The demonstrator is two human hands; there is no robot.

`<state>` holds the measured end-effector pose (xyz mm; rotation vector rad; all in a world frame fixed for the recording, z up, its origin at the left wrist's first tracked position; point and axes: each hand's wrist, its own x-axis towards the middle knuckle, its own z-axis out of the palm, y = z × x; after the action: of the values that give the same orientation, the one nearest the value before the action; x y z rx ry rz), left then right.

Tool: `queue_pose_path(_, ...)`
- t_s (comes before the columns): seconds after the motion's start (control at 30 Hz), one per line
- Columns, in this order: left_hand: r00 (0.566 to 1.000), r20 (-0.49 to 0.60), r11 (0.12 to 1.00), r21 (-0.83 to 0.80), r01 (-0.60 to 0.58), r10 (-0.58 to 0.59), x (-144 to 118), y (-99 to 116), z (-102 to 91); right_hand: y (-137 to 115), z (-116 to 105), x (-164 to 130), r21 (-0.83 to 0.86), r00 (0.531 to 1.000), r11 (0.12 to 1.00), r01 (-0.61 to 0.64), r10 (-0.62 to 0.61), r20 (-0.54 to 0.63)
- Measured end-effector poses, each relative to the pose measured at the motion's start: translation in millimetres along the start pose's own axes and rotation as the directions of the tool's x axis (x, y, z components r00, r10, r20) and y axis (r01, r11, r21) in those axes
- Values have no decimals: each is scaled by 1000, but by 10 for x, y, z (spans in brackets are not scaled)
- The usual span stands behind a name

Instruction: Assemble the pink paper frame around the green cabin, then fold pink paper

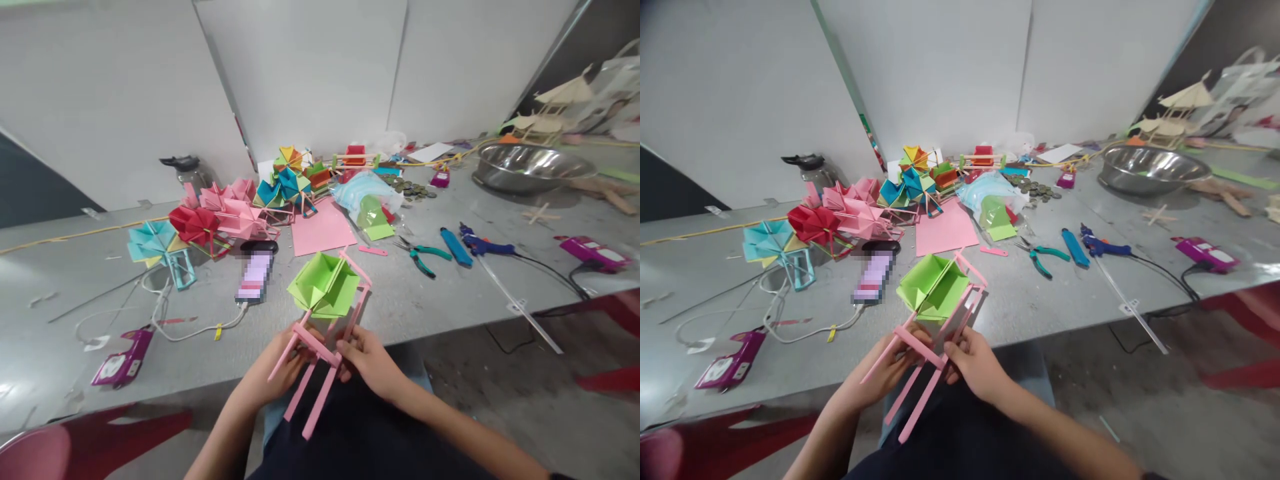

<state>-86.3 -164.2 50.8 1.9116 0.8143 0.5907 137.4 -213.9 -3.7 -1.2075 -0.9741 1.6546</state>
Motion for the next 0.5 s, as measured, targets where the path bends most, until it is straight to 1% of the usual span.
queue_pose_path(0.1,998,-7,997,51,66,-65,11,161,-44,-66,63,17,129,993,986,107,-113,40)
queue_pose_path(0.17,993,-21,991,67,120,-119,8,242,-56,-143,74,52,157,984,976,150,-163,74)
queue_pose_path(0.2,988,-48,988,48,149,-146,9,262,-54,-193,65,77,152,980,976,157,-173,101)
queue_pose_path(0.27,968,-137,977,-79,201,-210,29,248,-45,-324,21,135,114,969,980,161,-179,169)
queue_pose_path(0.3,953,-173,959,-183,217,-249,51,216,-40,-405,-12,165,86,963,982,170,-184,198)
queue_pose_path(0.33,939,-183,926,-302,227,-290,84,172,-39,-495,-47,197,51,955,981,186,-192,225)
queue_pose_path(0.37,934,-153,880,-413,236,-323,126,121,-44,-592,-81,229,4,947,977,213,-208,245)
queue_pose_path(0.4,934,-98,829,-499,252,-344,175,69,-55,-691,-112,264,-53,936,965,257,-235,262)
queue_pose_path(0.47,937,31,756,-582,300,-349,291,-11,-102,-882,-154,348,-182,915,927,327,-263,305)
queue_pose_path(0.5,934,81,736,-594,326,-348,354,-32,-136,-967,-165,399,-237,916,911,339,-262,304)
